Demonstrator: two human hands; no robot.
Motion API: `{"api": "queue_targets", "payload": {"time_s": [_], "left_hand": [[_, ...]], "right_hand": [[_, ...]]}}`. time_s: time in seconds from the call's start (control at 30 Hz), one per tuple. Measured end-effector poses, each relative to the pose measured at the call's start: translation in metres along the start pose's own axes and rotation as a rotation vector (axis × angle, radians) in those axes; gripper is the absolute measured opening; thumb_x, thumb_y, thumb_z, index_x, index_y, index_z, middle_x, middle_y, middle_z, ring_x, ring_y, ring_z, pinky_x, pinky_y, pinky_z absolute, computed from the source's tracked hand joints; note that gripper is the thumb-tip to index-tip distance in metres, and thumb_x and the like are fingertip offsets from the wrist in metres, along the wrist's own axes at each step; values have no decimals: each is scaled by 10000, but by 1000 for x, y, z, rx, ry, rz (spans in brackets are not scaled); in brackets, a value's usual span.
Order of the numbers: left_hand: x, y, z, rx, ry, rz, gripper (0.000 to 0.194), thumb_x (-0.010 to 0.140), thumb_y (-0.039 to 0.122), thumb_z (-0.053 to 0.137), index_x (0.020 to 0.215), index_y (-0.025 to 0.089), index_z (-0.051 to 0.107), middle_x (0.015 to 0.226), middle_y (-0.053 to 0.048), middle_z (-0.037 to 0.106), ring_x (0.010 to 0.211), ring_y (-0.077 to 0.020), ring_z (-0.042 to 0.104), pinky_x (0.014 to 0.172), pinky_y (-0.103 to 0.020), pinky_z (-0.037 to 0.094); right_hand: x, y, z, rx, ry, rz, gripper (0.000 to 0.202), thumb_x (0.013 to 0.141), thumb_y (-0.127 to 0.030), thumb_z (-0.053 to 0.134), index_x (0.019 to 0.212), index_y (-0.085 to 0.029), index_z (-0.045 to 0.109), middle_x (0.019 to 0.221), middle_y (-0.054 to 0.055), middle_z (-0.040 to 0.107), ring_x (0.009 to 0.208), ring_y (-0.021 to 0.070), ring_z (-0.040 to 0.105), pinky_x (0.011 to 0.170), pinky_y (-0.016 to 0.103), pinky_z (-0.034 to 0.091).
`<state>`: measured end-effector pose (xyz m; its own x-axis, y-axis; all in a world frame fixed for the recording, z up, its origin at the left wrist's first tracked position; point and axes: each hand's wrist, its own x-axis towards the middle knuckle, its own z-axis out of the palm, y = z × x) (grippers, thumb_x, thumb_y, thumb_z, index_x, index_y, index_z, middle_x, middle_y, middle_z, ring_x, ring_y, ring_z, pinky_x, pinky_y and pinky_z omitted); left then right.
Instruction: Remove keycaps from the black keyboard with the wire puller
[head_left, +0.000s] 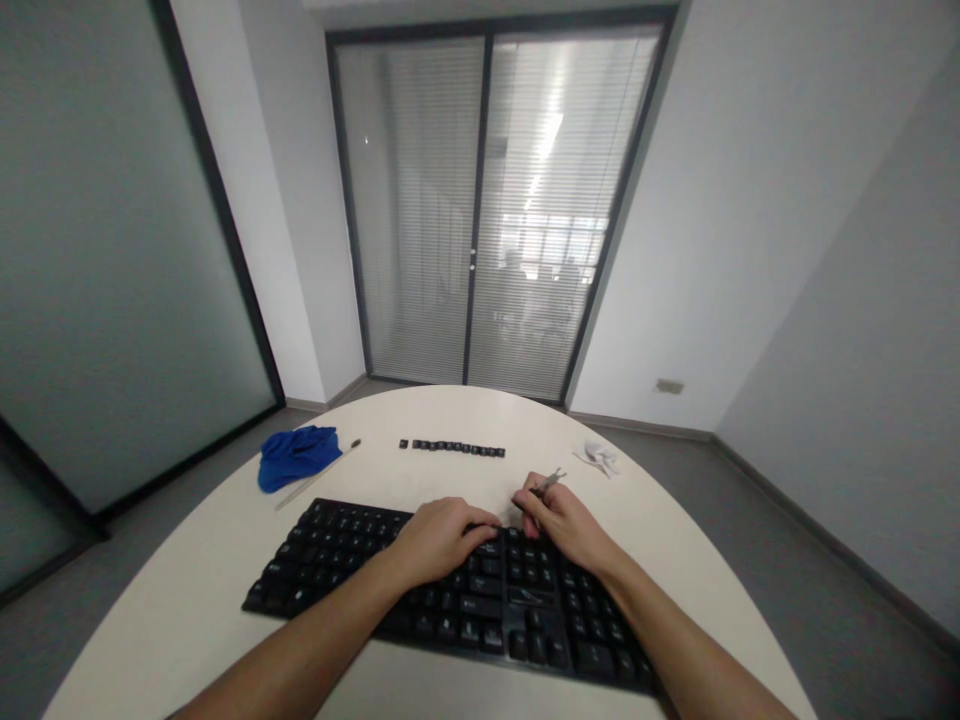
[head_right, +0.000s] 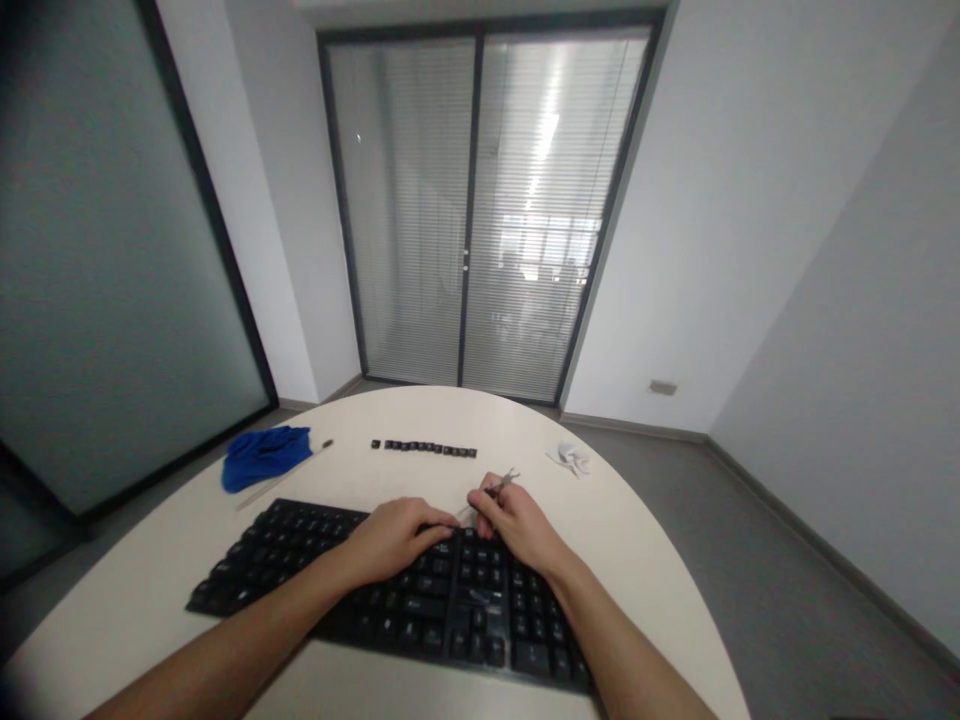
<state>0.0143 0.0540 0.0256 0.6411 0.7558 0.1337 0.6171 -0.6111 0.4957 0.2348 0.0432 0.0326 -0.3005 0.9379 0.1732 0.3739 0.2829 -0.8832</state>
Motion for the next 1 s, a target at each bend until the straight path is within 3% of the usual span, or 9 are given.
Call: {"api": "queue_targets", "payload": {"time_s": [0.27, 0.57, 0.73, 0.8, 1.0], "left_hand": [[1, -6, 2, -104, -28, 14, 326, 937, 420, 456, 1145, 316, 683, 1126, -1, 713, 1036, -219, 645, 883, -294, 460], [-1, -3, -2, -119, -43, 29, 327, 936, 382, 454, 1180, 327, 664, 1130, 3, 712, 1038, -218, 647, 879, -300, 464], [-1, -3, -2, -138, -48, 30, 333, 939, 400, 447, 1181, 324, 664, 1145, 4, 705, 1051, -216, 641, 894, -299, 459], [-1, -3, -2, -134, -43, 27, 328, 939, 402, 447, 1166, 325, 671, 1140, 6, 708, 1045, -218, 641, 891, -299, 459], [0, -6, 2, -139, -27, 22, 315, 931, 404, 463, 1129, 313, 689, 1110, 4, 718, 1017, -215, 648, 893, -295, 455]], "right_hand": [[-3, -3, -1, -117, -17, -38, 425, 929, -537, 452, 680, -195, 482, 531, -41, 508, 545, 132, 479, 613, 260, 376], [-9, -12, -2, -138, -139, -45, 297, 866, -481, 597, 870, -189, 655, 647, -8, 607, 614, 155, 559, 570, 247, 407], [-11, -19, -2, -216, -161, -179, 306, 909, -455, 539, 913, -204, 714, 882, 46, 708, 825, 202, 630, 782, 294, 466], [-11, -17, 0, -207, -144, -198, 308, 919, -449, 526, 905, -202, 709, 886, 51, 702, 839, 204, 634, 810, 303, 471], [-6, 1, 3, -81, 15, -112, 300, 929, -448, 500, 887, -179, 627, 678, 12, 602, 585, 149, 584, 572, 261, 477]]}}
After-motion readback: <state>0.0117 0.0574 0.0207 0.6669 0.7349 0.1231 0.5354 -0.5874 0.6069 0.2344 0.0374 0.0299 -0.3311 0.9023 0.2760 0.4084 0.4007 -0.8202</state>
